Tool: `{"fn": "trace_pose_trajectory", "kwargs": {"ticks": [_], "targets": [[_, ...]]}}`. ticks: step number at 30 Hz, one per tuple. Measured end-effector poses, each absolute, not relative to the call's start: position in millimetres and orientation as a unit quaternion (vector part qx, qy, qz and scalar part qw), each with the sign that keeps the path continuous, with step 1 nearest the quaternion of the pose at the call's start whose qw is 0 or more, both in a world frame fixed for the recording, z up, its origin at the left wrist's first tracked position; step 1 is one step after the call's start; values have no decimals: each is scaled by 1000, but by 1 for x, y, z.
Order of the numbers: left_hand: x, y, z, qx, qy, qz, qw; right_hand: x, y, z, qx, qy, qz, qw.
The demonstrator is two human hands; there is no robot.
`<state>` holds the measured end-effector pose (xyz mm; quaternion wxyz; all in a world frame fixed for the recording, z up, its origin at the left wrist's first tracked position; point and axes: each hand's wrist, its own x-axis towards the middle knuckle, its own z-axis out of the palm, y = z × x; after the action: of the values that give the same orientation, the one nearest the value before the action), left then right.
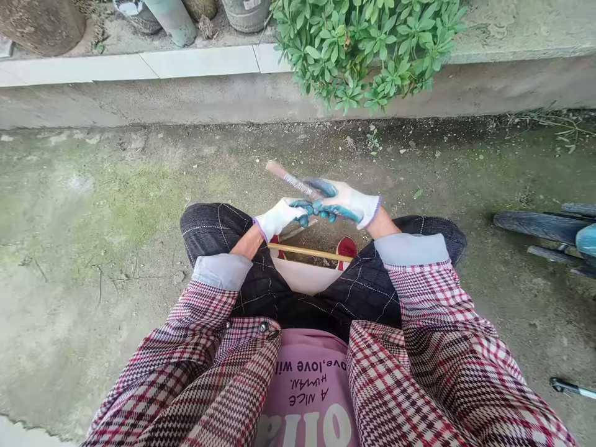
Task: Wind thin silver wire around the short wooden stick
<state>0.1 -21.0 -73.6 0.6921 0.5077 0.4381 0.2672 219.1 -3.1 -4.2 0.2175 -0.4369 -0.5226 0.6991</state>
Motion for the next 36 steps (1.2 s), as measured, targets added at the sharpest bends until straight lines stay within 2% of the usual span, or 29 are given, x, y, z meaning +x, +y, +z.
{"fn": "trace_pose_trajectory", "kwargs": {"ticks": [7,9,11,13,16,19,21,23,27,31,36], "targets": [[5,-23,-65,534,479,215,662,205,-2,-13,-474,-493,693,230],[4,-21,-57,527,479,223,665,211,5,-16,-532,-502,633,251],[3,-19,-49,516,491,230,663,219,13,-19,-593,-556,532,235],[1,-18,-44,508,508,233,655,227,18,-21,-620,-652,408,157],[-5,-16,-42,505,530,239,638,235,19,-19,-589,-757,279,-34],[-14,-13,-43,506,547,252,618,238,13,-13,-525,-784,288,-163],[-18,-10,-45,498,550,260,618,239,9,-7,-489,-776,353,-183],[-19,-7,-45,481,546,275,628,241,6,-1,-476,-744,444,-151],[-17,-3,-47,441,517,313,664,244,4,10,-482,-662,573,7],[-9,-10,-57,452,474,294,696,236,2,13,-499,-609,602,136],[6,-25,-69,493,438,250,709,218,-2,6,-491,-560,633,209]]}}
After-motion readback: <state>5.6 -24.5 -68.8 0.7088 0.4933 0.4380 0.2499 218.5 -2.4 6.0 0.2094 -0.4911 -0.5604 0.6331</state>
